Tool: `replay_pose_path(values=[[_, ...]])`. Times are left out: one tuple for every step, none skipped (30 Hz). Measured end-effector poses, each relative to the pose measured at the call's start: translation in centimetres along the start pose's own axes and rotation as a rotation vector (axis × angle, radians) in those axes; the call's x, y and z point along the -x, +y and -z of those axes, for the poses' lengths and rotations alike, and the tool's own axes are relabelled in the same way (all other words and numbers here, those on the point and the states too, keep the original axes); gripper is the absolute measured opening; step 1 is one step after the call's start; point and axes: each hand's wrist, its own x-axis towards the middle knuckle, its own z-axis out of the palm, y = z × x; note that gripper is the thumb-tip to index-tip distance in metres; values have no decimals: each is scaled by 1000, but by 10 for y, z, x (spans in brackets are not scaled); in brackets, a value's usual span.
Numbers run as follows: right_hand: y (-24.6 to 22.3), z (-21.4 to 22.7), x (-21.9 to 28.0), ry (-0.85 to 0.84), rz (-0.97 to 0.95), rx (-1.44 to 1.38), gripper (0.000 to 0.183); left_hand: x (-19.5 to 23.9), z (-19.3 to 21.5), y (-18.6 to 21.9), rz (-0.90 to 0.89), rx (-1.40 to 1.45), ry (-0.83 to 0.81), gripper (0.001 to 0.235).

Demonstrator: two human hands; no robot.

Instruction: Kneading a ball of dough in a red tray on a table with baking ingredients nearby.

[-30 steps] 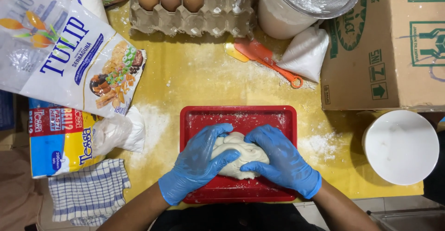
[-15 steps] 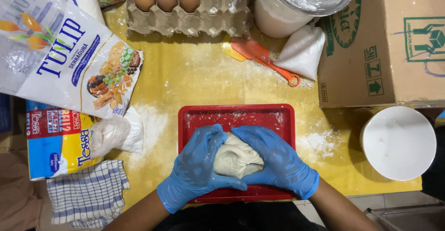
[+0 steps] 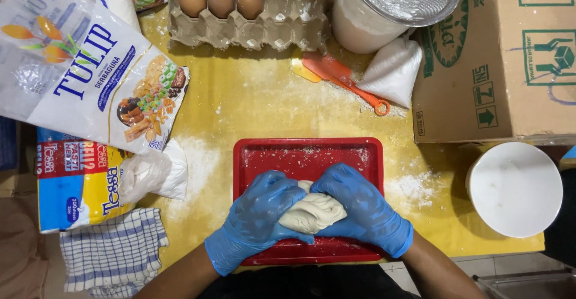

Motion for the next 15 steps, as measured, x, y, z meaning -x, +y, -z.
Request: replay_pose_path(values=[[-1,1,0,-25,-28,-5,48,0,0,0,-9,4,9,53],[-1,1,1,-50,-56,-10,47,1,-1,-1,-18,7,19,50],[-2,0,3,-51,-53,-7,47,2,1,1,-18,5,22,50],[-3,0,5,-24,-45,-1,55,2,3,3,46,10,-3,53],[-4,-1,7,4,-36,5,65,3,4,4,110,13,-28,58],[-8,2,8,2,-31,7,65,-2,10,8,110,11,-24,58],[-12,4,9,-13,-42,34,80,-6,16,11,102,39,-11,75],[-16,6,9,-28,-52,60,95,-11,21,14,95,67,1,93],[-19,8,10,-31,-50,60,95,-8,18,12,97,66,4,93],[-21,11,11,-61,-80,49,100,-4,15,10,176,91,-51,100],[-24,13,13,-92,-115,35,105,1,12,8,257,119,-110,108],[-21,9,15,-97,-117,32,105,4,9,6,262,122,-110,108],[-18,6,17,-69,-106,67,102,6,6,3,278,147,-125,105],[-15,3,18,-41,-95,102,98,8,2,0,294,172,-140,101],[-13,1,17,-40,-96,102,98,10,0,-2,293,172,-141,101]])
